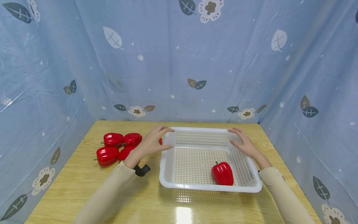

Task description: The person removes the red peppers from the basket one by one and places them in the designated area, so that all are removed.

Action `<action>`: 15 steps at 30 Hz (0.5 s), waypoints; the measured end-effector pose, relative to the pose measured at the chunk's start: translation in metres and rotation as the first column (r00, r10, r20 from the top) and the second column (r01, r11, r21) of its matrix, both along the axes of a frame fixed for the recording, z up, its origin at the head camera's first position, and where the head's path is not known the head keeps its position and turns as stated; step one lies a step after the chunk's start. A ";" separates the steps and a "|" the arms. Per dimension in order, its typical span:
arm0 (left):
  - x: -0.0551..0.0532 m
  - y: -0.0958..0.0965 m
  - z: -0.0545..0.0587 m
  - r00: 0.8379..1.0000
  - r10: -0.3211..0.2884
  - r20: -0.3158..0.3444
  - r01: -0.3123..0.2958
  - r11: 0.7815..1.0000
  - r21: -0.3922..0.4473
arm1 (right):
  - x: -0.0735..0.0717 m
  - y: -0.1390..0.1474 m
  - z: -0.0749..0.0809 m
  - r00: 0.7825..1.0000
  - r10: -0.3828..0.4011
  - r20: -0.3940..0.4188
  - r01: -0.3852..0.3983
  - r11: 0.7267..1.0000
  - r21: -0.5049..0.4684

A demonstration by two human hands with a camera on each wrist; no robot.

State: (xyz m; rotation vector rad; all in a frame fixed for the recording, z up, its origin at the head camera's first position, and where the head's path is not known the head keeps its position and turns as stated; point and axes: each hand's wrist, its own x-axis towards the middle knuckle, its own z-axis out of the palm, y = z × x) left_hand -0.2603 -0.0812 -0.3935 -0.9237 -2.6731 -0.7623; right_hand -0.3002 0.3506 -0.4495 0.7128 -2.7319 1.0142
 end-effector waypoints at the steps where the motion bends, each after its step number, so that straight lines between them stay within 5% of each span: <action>1: 0.000 0.004 0.003 1.000 -0.015 -0.002 0.015 1.000 -0.006 | 0.000 0.000 0.000 1.000 0.001 0.000 -0.001 1.000 0.000; 7: -0.003 0.025 0.017 0.997 -0.074 -0.024 0.073 0.996 -0.061 | 0.000 0.001 0.001 1.000 -0.009 0.009 0.009 1.000 0.000; 15: -0.004 0.049 0.027 0.991 -0.131 0.033 0.134 0.986 -0.101 | 0.001 -0.001 0.001 1.000 -0.010 0.008 0.010 1.000 0.000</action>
